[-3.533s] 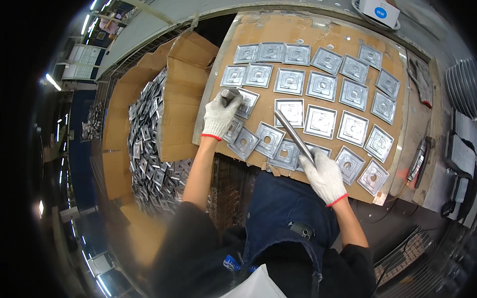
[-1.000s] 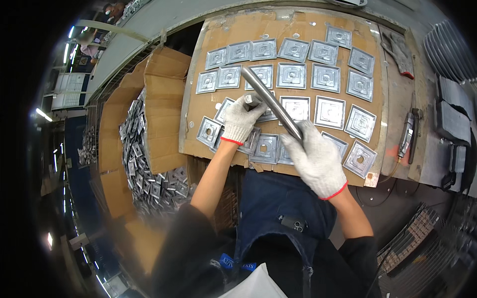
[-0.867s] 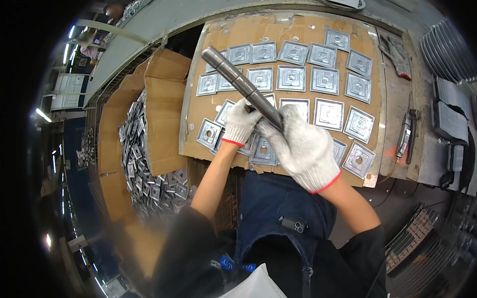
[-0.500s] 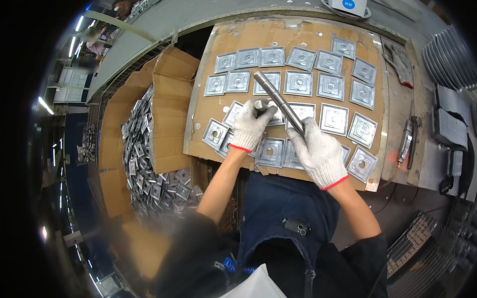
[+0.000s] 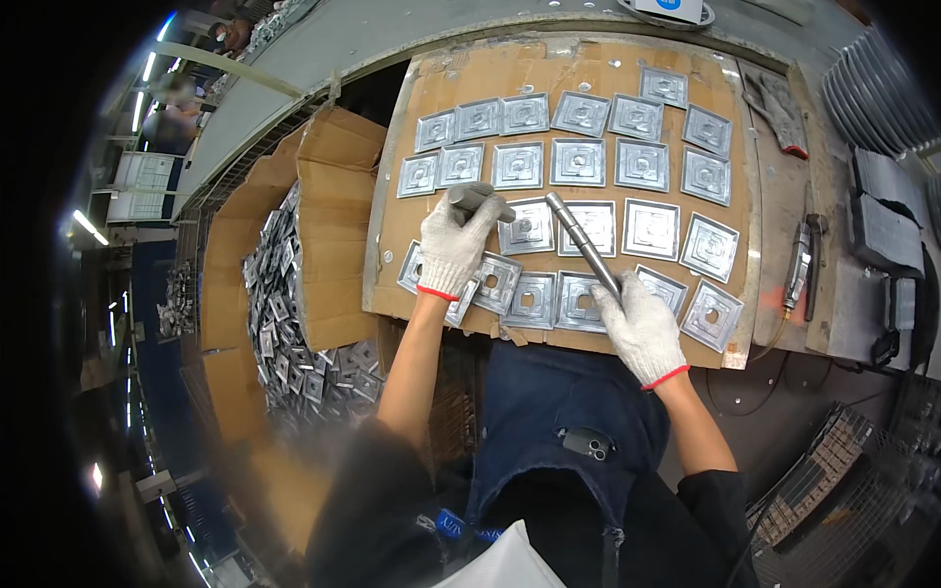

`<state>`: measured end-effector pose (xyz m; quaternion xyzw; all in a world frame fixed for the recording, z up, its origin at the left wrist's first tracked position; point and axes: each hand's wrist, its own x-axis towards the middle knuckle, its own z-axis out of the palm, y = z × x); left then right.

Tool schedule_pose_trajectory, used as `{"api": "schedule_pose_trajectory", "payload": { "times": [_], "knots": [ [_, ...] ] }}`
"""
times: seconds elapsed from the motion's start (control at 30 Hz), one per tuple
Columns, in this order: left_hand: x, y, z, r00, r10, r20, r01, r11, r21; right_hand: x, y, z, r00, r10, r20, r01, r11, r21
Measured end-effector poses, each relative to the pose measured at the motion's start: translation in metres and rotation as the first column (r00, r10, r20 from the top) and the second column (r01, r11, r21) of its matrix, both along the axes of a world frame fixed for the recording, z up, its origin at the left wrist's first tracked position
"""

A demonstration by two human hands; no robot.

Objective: Use a metal rod as a hammer to strike a punch tool into the center of small square metal plates arranged on a cardboard surface.

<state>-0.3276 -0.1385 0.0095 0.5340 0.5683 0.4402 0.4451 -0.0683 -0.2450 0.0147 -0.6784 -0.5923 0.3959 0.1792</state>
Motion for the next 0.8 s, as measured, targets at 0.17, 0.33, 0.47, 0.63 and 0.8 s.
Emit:
{"api": "schedule_pose_trajectory", "payload": {
  "times": [0.17, 0.33, 0.47, 0.63, 0.8],
  "knots": [
    [0.007, 0.003, -0.021, 0.983, -0.08, -0.163, 0.059, 0.99, -0.131, 0.013, -0.014, -0.02, 0.996, -0.051, -0.066, 0.055, 0.997, 0.06],
    [0.014, 0.001, -0.02, 0.98, -0.075, -0.183, 0.056, 0.992, -0.11, 0.02, -0.022, -0.023, 0.999, -0.044, -0.031, 0.045, 0.999, 0.022],
    [0.01, 0.002, -0.048, 0.972, -0.087, -0.22, 0.074, 0.995, -0.065, 0.021, -0.02, -0.026, 0.999, -0.041, -0.035, 0.041, 0.999, 0.018],
    [0.016, -0.004, -0.047, 0.976, -0.057, -0.21, 0.041, 0.996, -0.078, 0.02, -0.009, -0.024, 1.0, 0.007, -0.014, -0.007, 1.0, 0.012],
    [0.011, -0.002, -0.041, 0.93, -0.084, -0.357, 0.059, 0.995, -0.081, -0.004, 0.025, 0.043, 0.991, 0.088, -0.1, -0.084, 0.995, 0.047]
  ]
}}
